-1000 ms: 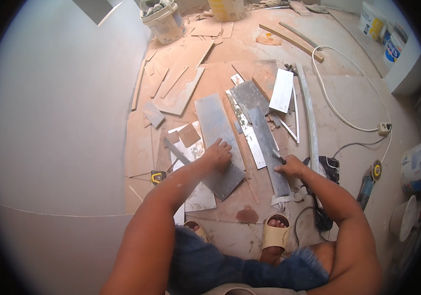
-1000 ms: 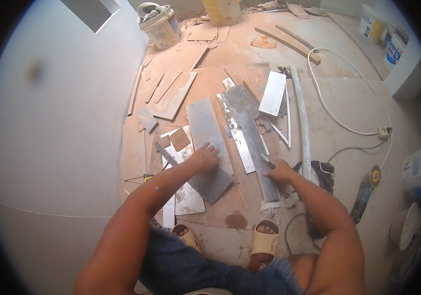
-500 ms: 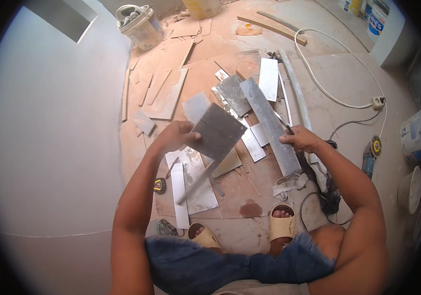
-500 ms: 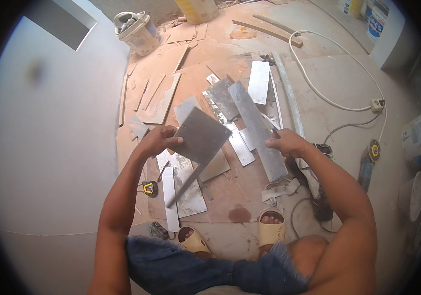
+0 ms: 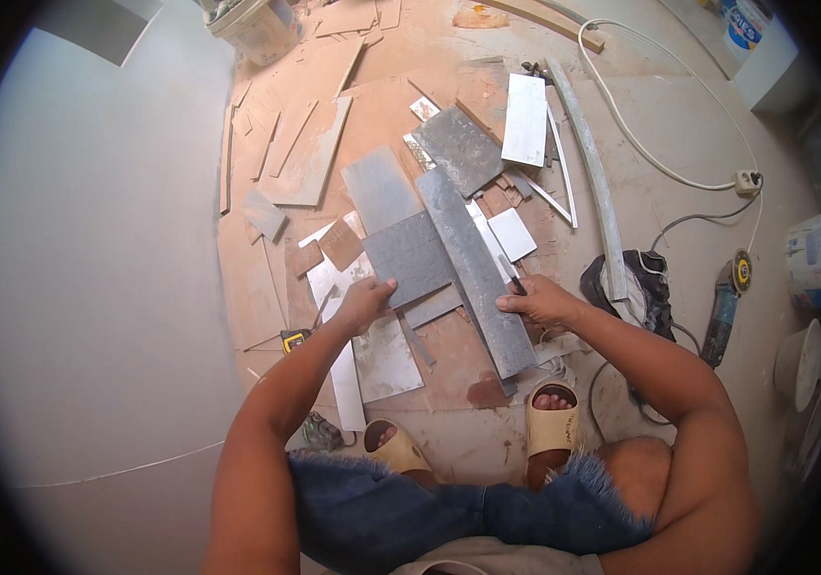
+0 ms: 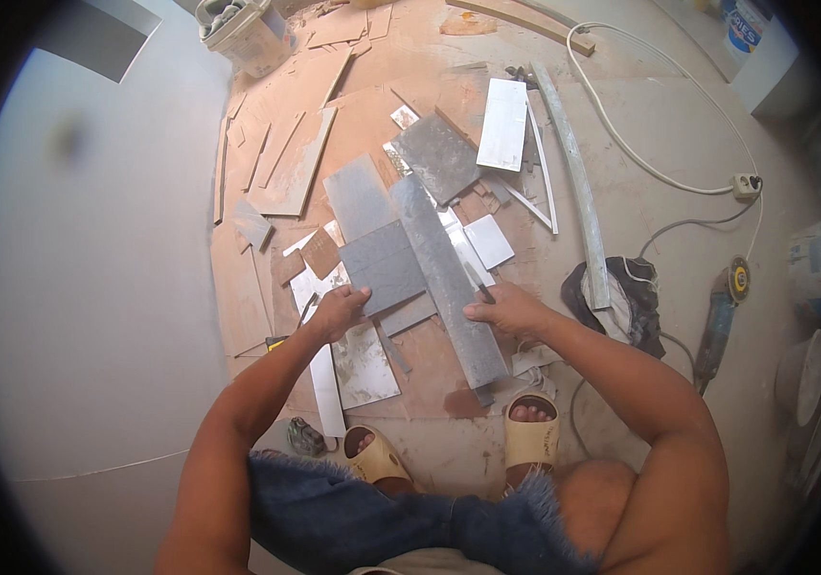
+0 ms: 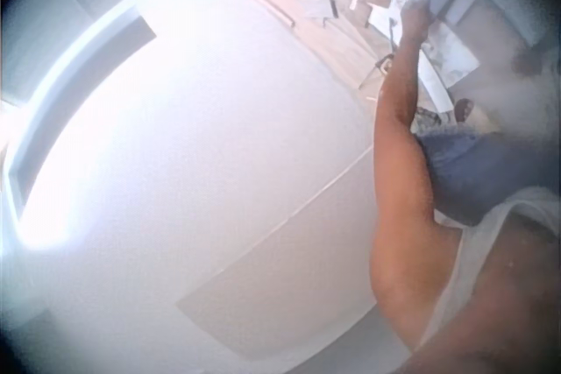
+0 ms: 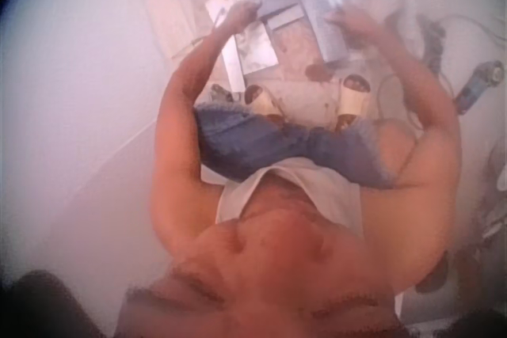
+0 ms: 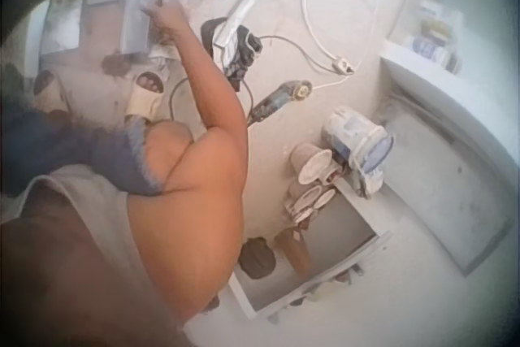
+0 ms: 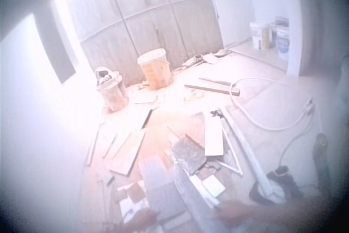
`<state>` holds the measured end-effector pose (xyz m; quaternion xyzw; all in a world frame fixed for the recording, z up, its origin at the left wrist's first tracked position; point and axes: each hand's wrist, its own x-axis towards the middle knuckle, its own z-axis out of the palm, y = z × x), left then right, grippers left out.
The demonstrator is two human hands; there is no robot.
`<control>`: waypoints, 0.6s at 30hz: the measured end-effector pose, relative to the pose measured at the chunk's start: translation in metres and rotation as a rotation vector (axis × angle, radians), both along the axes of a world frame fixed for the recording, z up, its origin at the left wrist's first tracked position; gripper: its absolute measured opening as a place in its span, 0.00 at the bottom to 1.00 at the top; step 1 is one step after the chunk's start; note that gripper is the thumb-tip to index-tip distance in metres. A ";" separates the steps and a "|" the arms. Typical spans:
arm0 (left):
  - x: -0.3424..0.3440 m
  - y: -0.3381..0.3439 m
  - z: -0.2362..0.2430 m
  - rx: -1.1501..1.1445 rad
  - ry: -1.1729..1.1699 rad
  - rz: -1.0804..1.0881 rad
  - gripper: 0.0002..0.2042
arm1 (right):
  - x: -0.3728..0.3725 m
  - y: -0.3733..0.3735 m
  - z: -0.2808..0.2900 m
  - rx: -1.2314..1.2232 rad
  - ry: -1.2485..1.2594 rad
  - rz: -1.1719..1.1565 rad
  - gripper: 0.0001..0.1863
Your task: The person measures and marks rectangular tiles on the floor, then uses a handheld power saw to cut them along the marked lines. After cutting, the person picks up the cut pieces and walks to another room.
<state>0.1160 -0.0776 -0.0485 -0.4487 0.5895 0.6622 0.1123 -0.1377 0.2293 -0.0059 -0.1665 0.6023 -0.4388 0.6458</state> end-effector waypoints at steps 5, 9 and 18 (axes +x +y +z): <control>-0.017 -0.009 0.024 -0.453 -0.388 -0.483 0.23 | 0.035 -0.027 -0.026 0.006 0.110 0.161 0.24; -0.037 -0.009 0.056 -0.885 -0.313 -0.574 0.36 | 0.050 -0.045 -0.029 -0.038 0.245 0.242 0.25; -0.090 -0.013 0.053 -1.057 -0.229 -0.674 0.62 | 0.063 -0.049 -0.027 -0.011 0.675 0.353 0.19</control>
